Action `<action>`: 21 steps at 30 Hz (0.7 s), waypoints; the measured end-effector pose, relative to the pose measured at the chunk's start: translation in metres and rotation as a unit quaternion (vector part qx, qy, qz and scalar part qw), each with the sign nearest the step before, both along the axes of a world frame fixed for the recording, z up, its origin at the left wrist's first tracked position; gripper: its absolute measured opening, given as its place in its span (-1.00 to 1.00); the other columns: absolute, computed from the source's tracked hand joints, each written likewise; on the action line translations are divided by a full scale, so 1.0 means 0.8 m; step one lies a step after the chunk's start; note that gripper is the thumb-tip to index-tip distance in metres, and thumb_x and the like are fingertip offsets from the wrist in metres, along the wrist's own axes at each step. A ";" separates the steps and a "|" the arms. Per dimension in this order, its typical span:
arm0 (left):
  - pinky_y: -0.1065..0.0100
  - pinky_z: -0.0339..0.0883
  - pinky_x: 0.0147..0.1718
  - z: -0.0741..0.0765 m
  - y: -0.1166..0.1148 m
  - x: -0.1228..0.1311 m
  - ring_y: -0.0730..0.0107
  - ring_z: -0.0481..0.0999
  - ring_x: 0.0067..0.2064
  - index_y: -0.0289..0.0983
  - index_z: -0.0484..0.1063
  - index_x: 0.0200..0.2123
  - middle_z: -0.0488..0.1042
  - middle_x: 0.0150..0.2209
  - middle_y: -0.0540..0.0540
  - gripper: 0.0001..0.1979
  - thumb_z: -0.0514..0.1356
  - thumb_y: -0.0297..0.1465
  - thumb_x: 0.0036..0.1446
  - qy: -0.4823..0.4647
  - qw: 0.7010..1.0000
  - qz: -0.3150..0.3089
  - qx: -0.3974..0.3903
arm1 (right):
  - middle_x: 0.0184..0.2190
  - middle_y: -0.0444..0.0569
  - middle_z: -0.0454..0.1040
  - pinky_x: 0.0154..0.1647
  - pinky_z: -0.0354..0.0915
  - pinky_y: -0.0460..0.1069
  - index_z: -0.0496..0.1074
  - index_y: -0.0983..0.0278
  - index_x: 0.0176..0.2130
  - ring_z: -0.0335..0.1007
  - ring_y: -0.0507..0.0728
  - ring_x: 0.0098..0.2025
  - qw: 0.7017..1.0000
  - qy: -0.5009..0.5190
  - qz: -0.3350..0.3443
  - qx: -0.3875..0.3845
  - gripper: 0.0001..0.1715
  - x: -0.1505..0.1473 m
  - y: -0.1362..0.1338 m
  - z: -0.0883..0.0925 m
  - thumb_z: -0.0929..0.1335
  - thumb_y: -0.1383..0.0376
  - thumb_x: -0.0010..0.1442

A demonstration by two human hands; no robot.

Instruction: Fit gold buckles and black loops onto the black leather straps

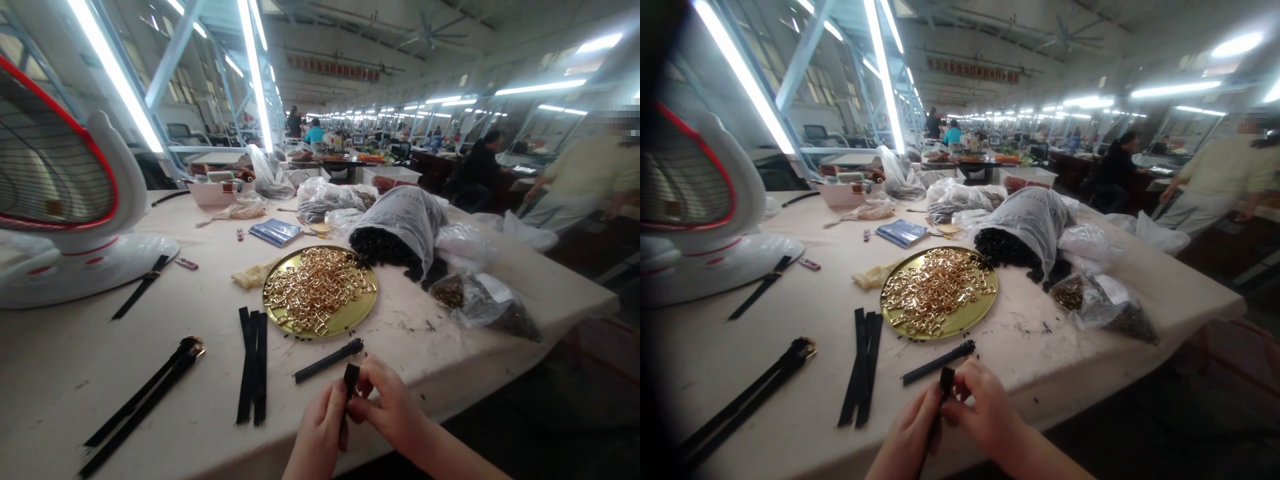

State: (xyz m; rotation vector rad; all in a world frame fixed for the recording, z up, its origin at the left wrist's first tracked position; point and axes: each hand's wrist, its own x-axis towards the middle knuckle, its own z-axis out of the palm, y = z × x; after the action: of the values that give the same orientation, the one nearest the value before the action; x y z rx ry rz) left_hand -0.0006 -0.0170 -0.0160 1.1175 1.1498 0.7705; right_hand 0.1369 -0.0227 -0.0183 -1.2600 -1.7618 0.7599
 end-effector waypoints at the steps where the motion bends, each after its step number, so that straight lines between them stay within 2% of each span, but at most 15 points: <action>1: 0.50 -0.07 -0.72 0.001 -0.004 0.001 0.58 0.11 -0.70 -0.29 0.29 -0.50 0.22 -0.68 0.10 -0.54 -0.04 0.01 0.03 0.004 1.000 0.000 0.006 | -0.48 -0.16 0.26 -0.43 0.16 -0.09 0.27 0.25 -0.49 0.22 0.03 -0.42 1.000 -0.015 0.006 0.004 -0.83 0.002 -0.001 0.001 0.38 0.31 0.01; 6: 0.49 0.03 -0.67 0.008 -0.017 0.005 0.58 0.17 -0.67 -0.30 0.30 -0.49 0.31 -0.59 0.04 -0.61 -0.05 -0.10 0.10 0.010 0.998 -0.039 0.057 | -0.47 -0.10 0.31 -0.39 0.16 -0.06 0.33 0.27 -0.51 0.25 0.05 -0.40 0.998 -0.048 0.028 0.033 -0.80 0.014 -0.009 0.008 0.28 0.27 0.13; 9: 0.49 0.03 -0.69 0.009 -0.018 0.010 0.60 0.17 -0.68 -0.30 0.28 -0.46 0.33 -0.57 0.03 -0.70 0.00 -0.18 0.08 0.013 0.997 -0.029 0.074 | -0.48 -0.10 0.31 -0.40 0.19 -0.07 0.35 0.26 -0.47 0.26 0.05 -0.41 0.999 0.005 -0.014 0.030 -0.81 0.016 -0.013 0.008 0.26 0.27 0.15; 12: 0.51 -0.01 -0.73 0.009 -0.014 0.014 0.61 0.13 -0.71 -0.30 0.26 -0.29 0.35 -0.57 0.05 -0.71 0.04 -0.19 0.05 0.009 0.998 0.015 0.064 | -0.51 -0.12 0.31 -0.43 0.22 -0.09 0.34 0.25 -0.46 0.26 0.04 -0.43 0.996 0.071 -0.052 -0.006 -0.84 0.012 -0.012 0.006 0.28 0.26 0.12; 15: 0.53 0.01 -0.72 0.006 -0.007 0.014 0.63 0.15 -0.70 -0.29 0.22 -0.10 0.36 -0.54 0.06 -0.58 0.08 -0.16 0.03 -0.007 0.998 0.006 0.056 | -0.55 -0.14 0.34 -0.46 0.22 -0.09 0.32 0.27 -0.44 0.27 0.03 -0.48 0.990 0.121 -0.028 -0.073 -0.81 0.005 -0.011 0.003 0.25 0.23 0.16; 18: 0.54 -0.02 -0.73 -0.006 0.007 0.012 0.65 0.15 -0.70 -0.31 0.32 -0.19 0.34 -0.56 0.05 -0.55 0.11 -0.08 -0.03 -0.016 0.999 -0.022 0.024 | -0.54 -0.13 0.36 -0.46 0.22 -0.09 0.33 0.27 -0.42 0.30 0.03 -0.48 0.992 0.108 -0.012 -0.067 -0.77 0.007 -0.008 -0.001 0.21 0.24 0.19; 21: 0.54 -0.11 -0.76 -0.023 0.026 0.010 0.67 0.09 -0.74 -0.30 0.35 -0.30 0.36 -0.59 0.05 -0.52 0.13 -0.01 -0.11 -0.007 1.000 -0.009 -0.005 | -0.47 -0.08 0.42 -0.39 0.24 -0.08 0.38 0.26 -0.38 0.33 0.05 -0.41 1.000 0.008 0.017 0.000 -0.80 0.031 0.018 -0.002 0.22 0.25 0.17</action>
State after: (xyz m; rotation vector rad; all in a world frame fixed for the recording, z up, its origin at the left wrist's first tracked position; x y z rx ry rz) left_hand 0.0072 0.0036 -0.0342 1.1105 1.1302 0.7567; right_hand 0.1620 -0.0085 -0.0201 -1.2234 -1.7739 0.7881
